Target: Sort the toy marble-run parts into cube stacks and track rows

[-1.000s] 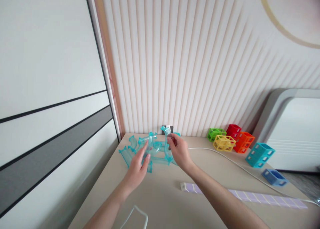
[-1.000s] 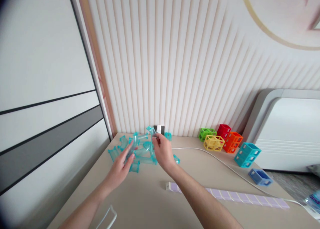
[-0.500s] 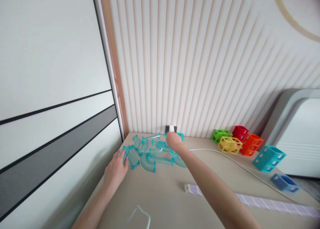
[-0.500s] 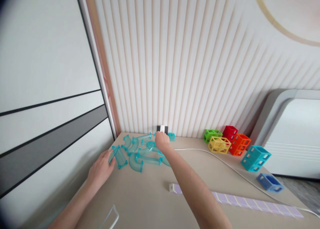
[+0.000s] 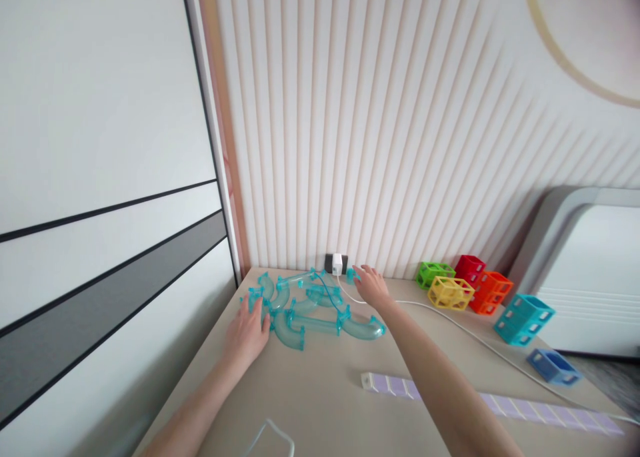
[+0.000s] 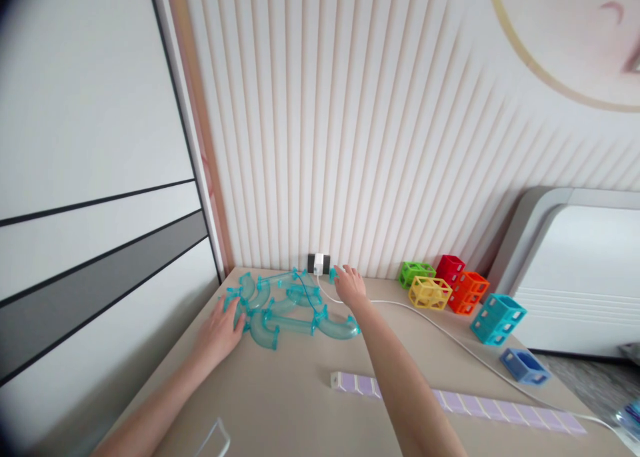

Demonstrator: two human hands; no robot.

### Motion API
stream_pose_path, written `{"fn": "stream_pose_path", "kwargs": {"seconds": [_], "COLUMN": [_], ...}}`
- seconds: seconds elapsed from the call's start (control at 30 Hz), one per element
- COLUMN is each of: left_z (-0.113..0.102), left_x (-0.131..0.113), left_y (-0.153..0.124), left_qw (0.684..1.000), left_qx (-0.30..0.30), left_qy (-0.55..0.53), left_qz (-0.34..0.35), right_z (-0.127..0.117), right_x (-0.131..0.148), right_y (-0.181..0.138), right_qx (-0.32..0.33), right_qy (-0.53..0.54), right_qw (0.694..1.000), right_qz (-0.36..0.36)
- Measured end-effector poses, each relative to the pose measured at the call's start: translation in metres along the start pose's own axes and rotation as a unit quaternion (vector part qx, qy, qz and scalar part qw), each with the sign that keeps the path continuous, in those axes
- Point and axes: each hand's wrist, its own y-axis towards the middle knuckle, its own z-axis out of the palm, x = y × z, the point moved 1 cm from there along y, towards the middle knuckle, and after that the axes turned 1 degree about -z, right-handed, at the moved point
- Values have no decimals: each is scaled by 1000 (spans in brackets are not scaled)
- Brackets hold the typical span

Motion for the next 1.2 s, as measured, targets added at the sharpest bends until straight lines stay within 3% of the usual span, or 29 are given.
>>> {"fn": "stream_pose_path", "kwargs": {"seconds": [0.13,0.3,0.63,0.8,1.0,1.2], "left_z": [-11,-23,-17,-15,-5,-10], "left_x": [-13,-35,-66,-68,-65,-63], "left_y": [2,5,0,-11,-18,-17], "left_qw": [999,993,963,953,957,958], "left_qx": [-35,-103,-156,-141,-104,-80], "left_qy": [12,-11,-153,-170,-149,-156], "left_qz": [0,63,157,206,225,227], "right_z": [20,26,35,30,29,29], "right_x": [-18,-28,-37,-38,-27,-15], "right_y": [-9,-12,-36,-28,1,10], "right_qx": [26,31,6,-12,53,72], "right_qy": [-11,-4,21,25,25,12], "right_qw": [1000,999,999,999,995,993], "right_qz": [-8,-9,40,21,-81,-90]}}
